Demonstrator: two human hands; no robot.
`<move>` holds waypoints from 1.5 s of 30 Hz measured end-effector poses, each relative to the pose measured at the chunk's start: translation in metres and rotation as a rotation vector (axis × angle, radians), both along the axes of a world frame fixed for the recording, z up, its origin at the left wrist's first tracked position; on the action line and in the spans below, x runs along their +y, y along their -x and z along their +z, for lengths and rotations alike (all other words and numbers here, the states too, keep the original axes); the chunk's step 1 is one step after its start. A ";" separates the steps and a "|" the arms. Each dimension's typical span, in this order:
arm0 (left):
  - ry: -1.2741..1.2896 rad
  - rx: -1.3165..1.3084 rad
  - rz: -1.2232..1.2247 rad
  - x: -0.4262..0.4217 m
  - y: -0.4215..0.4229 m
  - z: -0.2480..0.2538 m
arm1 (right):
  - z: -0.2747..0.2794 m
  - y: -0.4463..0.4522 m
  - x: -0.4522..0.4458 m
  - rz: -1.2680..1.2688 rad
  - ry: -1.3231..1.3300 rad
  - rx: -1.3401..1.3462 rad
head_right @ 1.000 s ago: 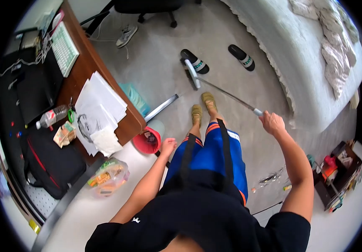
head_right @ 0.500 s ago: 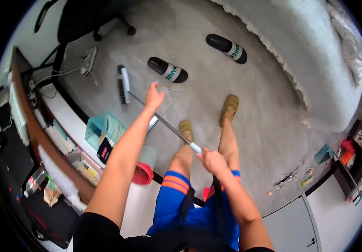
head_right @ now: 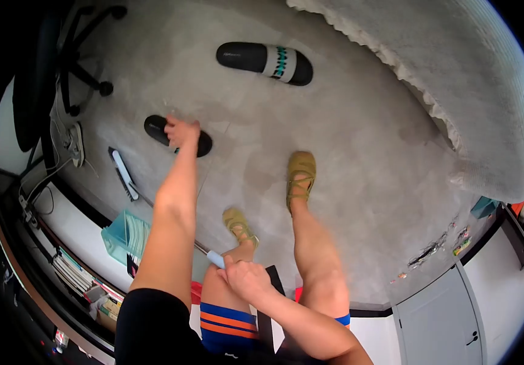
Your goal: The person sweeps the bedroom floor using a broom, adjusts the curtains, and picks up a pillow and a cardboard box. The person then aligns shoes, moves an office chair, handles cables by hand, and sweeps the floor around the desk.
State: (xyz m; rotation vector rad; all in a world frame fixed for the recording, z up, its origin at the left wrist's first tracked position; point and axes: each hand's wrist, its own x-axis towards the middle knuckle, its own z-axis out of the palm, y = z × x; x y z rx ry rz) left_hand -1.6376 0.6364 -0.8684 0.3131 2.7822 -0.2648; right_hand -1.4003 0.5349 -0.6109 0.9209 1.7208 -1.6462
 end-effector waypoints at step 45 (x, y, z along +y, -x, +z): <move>-1.155 -1.266 0.384 -0.187 -0.097 0.531 | 0.194 -0.150 -0.026 0.194 -0.474 -0.420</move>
